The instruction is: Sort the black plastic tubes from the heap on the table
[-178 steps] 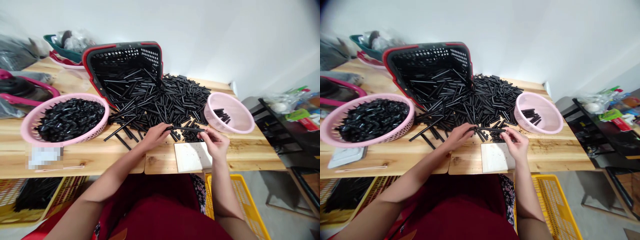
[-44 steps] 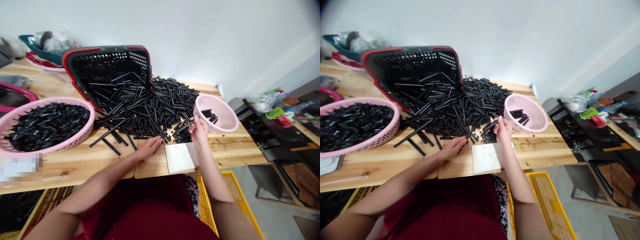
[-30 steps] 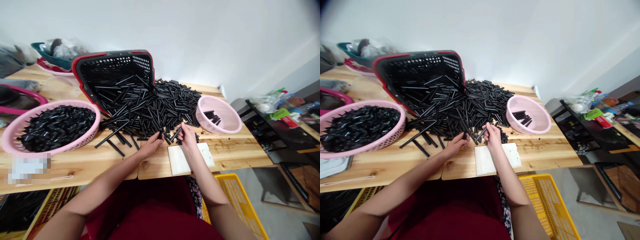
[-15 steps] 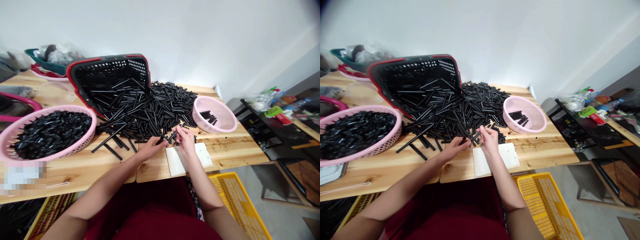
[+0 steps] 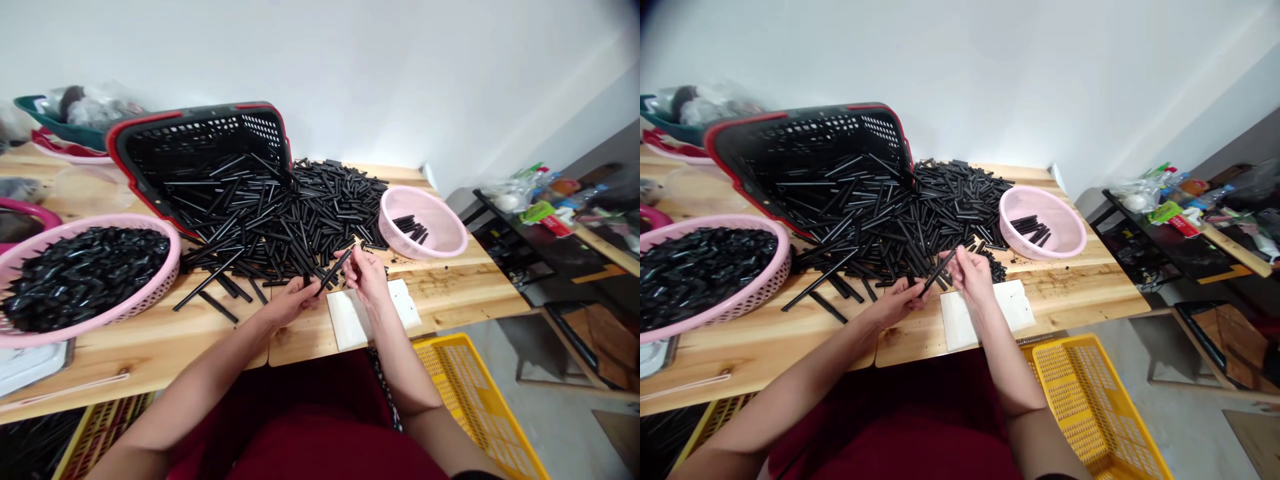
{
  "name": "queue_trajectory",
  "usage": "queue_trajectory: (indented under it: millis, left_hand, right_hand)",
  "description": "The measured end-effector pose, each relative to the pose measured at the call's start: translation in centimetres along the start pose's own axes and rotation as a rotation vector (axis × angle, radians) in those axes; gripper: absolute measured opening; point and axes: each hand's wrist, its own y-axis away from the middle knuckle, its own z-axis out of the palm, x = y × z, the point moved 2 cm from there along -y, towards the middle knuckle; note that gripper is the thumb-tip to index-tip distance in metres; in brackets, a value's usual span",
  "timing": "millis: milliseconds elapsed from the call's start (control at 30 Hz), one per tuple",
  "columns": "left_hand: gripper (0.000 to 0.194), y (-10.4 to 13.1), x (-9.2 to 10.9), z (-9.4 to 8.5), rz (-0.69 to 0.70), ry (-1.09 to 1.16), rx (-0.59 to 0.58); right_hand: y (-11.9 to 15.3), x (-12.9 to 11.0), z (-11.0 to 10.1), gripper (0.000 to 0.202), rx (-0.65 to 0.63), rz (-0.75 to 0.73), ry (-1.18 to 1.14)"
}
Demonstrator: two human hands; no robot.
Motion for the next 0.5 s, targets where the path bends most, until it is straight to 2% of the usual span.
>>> queue_trajectory:
  millis: [200,500]
  left_hand:
    - [0.046,0.2,-0.6,0.3,-0.043,0.123,-0.089]
    - [0.048,0.3,-0.8,0.4,-0.09,0.142,-0.118]
  right_hand:
    - [1.1,-0.2,0.1,0.047,-0.048,-0.024,-0.034]
    - [1.7,-0.3,0.1,0.04,-0.061,-0.062,-0.005]
